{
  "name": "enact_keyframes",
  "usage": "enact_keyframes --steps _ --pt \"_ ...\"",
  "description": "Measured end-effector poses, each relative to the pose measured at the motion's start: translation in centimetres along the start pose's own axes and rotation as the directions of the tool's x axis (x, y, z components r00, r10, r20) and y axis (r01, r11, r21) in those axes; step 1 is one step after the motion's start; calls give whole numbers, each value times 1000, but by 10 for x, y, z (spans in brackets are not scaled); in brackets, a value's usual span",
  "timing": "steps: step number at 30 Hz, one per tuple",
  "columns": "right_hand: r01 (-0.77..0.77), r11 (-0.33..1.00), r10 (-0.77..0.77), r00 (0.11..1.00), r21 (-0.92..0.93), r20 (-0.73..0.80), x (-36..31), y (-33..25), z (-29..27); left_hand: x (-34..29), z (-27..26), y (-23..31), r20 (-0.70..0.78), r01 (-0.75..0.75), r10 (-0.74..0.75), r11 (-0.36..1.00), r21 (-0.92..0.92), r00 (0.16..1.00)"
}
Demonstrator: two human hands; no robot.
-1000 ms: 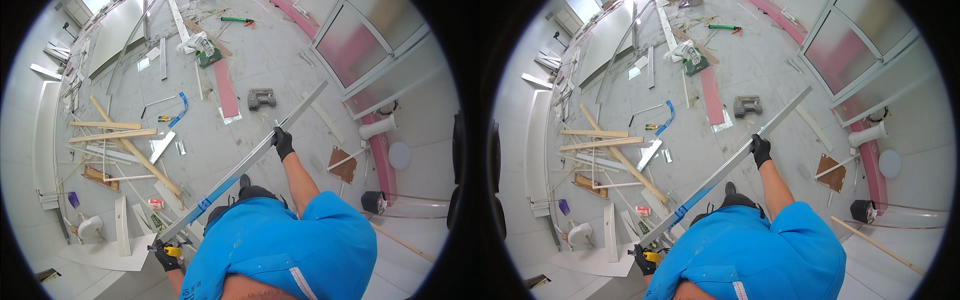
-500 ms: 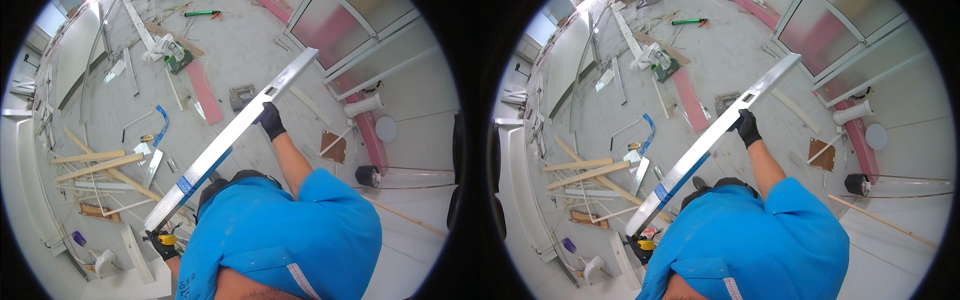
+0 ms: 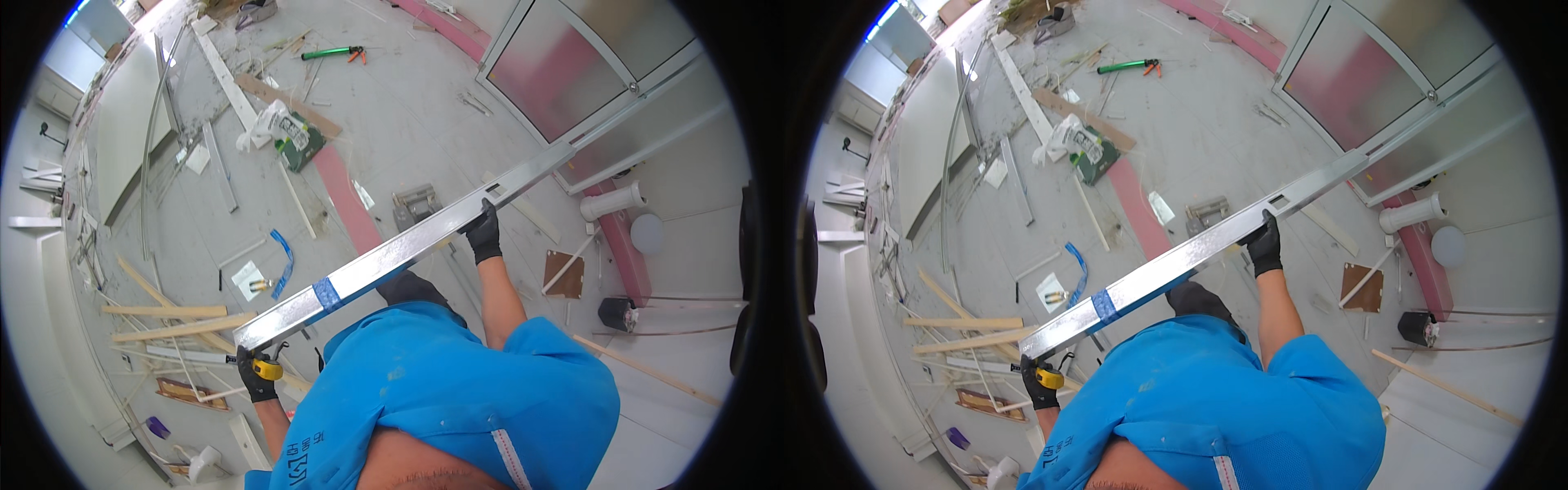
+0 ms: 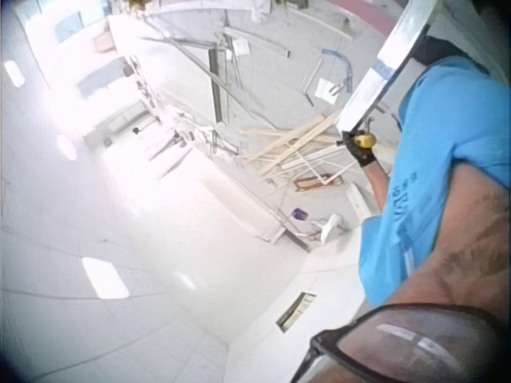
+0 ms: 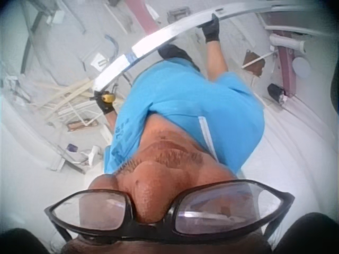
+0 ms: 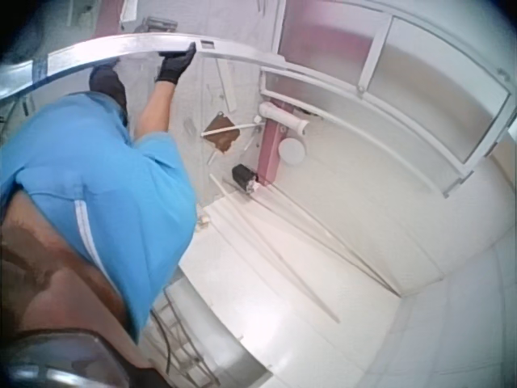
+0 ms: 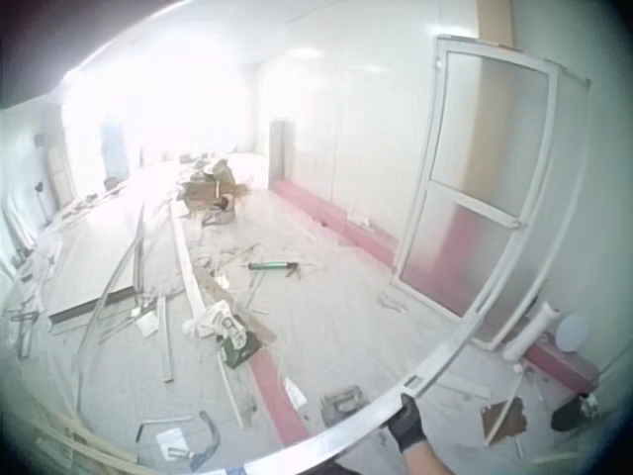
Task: The person walks through a cluttered construction room, picks up a long metal profile, and uses a laser level to align it against a wall. They then apply adhesive to the profile using a caulking gun and prepare to install it.
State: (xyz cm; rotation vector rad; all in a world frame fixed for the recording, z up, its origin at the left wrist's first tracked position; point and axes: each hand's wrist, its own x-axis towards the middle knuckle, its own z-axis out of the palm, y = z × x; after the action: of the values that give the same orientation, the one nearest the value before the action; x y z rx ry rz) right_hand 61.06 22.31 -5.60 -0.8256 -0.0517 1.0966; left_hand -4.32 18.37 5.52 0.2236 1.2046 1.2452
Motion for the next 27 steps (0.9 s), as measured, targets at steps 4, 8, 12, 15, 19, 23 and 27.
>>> enact_keyframes --steps 4,8,12,15,19,23,27 --pt "-37 997 40 998 75 -45 61 9 32 40 72 36 16 -47 46 998 41 999" --pt "-67 995 70 996 72 -52 104 -4 80 86 101 53 -73 -26 31 997 68 997" --pt "18 999 -19 1000 -36 -20 152 -16 110 139 116 46 -206 45 -8 984 173 978" --pt "55 995 -48 996 78 -80 187 -25 150 187 107 32 -370 133 19 916 379 929" --pt "142 987 -141 990 73 -14 245 -40 198 241 156 20 -289 97 210 628 772 934" --pt "174 985 -173 979 -4 111 323 -53 244 301 306 -4 35 -97 157 412 906 987" --pt "256 957 -228 954 -138 193 404 -57 303 350 486 -21 396 -404 83 253 879 914"
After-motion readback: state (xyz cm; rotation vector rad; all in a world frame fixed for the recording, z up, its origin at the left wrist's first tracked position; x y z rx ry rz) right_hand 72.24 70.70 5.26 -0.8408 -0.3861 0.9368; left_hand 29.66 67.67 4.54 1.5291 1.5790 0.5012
